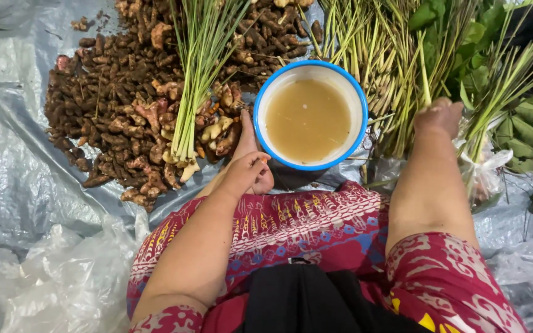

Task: The person sits on a plastic sheet and cleans long green stalks by rubbing them with a cloth. They repeatedly dip the cloth into a bowl of liquid and wipe the stalks, placing the cleaned items into a pile.

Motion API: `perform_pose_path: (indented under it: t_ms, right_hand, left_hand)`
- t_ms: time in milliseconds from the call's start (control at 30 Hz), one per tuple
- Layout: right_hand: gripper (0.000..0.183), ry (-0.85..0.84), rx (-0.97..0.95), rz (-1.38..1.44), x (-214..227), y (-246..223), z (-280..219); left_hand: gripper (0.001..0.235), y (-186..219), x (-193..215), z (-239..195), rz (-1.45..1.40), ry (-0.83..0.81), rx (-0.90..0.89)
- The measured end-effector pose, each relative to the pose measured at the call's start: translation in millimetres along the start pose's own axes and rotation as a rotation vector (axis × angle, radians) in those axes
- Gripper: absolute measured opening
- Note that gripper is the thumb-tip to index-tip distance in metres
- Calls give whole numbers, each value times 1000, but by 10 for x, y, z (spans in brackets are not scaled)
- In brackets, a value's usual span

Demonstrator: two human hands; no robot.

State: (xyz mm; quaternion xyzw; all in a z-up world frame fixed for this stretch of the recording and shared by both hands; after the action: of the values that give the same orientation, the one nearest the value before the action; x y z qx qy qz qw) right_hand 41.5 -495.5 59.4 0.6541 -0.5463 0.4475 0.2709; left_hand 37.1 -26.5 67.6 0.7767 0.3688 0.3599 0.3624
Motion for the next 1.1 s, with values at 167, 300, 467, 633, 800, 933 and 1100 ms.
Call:
perform_pose_path:
  t_ms: [167,300,467,633,800,933,1100]
  right_hand:
    - [19,689,553,-129,-666,-181,952]
    - [25,418,640,-277,-854,-525,367]
    - [52,192,351,-433,-912,-511,442]
    - [49,175,313,-444,-924,-544,389]
    - [55,77,232,-352,-1010,-546,680]
    - [50,44,331,-111,-1195,-335,1333]
    - [40,-71,305,194,-636,-88,952]
  left_hand:
    - [29,-424,11,253,5,42,-241]
    - [29,-505,-14,299,3,30,-259]
    - [30,-482,-16,268,5,20,-248]
    - [30,-464,-19,293,-5,11,-250]
    - [31,-401,3,222,-1,9,-256]
    - [29,-431,-14,265,-35,27,-252]
    - [26,-522,-29,388,-91,39,-272]
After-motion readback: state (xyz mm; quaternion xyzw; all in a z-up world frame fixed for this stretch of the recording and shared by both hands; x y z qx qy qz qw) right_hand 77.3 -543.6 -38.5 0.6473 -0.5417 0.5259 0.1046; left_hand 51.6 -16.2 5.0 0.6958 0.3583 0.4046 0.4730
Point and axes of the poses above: each hand's wrist, its own z-axis towards the middle knuckle, its own x-axis out of the back of the hand, y = z × x, the point moved 6 cm from there along z, towards the middle knuckle, and after that the axes turned 14 degrees about -x, right-handed, at the moved point
